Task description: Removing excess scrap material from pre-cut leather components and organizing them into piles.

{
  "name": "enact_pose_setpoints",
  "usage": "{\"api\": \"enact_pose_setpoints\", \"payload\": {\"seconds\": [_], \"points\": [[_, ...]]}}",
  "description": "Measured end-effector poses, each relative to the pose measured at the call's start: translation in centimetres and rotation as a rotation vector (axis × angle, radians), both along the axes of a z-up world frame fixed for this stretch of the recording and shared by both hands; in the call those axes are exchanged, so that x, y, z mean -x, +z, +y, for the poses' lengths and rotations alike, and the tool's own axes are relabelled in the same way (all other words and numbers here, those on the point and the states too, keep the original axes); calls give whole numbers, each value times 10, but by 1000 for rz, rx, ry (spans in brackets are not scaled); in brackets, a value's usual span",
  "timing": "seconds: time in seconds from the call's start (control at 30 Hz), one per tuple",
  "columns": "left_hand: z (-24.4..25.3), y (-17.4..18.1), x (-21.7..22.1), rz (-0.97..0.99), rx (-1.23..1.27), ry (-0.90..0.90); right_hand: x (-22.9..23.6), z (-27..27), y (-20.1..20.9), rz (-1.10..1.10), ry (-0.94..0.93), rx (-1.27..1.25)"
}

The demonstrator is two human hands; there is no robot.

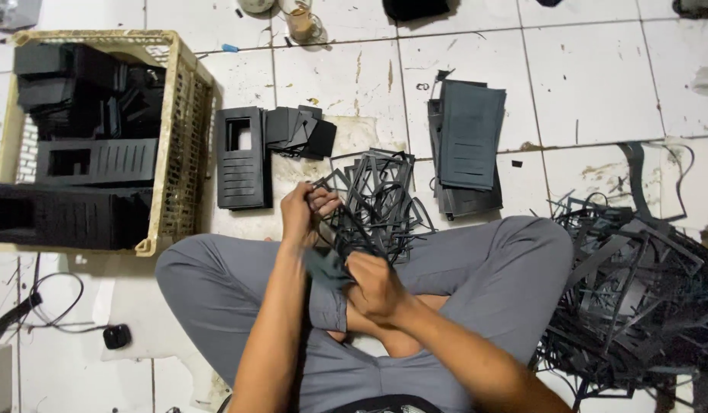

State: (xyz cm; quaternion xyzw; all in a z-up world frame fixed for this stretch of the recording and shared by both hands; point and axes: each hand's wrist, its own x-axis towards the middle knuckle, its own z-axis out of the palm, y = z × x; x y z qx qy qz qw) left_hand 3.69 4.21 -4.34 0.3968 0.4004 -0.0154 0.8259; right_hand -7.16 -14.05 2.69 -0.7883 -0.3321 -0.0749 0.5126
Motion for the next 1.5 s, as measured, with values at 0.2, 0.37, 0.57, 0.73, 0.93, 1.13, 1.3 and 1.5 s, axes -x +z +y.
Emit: {"api": "enact_pose_setpoints", "payload": {"seconds": [0.2, 0.37, 0.57, 0.73, 0.93, 1.13, 1.3, 1.5], "points": [[-19, 7, 11, -87, -243, -381, -14, -17, -55, 594, -62, -818], [-28, 38, 22, -90, -305, -503, -64, -52, -8, 593, -348, -730], [-42, 74, 39, -101, -1097, -384, -83, -70, -15, 733, -363, -1025], [-42, 77, 60, 110, -1186, -655, -88, -74, -16, 812, -261, -1110], [-67, 70, 66, 94, -142, -751, -88, -66, -18, 825, -261, -1081], [-61, 29, 60, 4, -778, -797, -75, -52, -21, 848, -371, -994], [-18, -53, 40, 183, -760, -580, -48, -39, 48, 493, -982, -794], [-63, 65, 59, -143, -829, -817, -68, -74, 27, 551, -678, -966]]}}
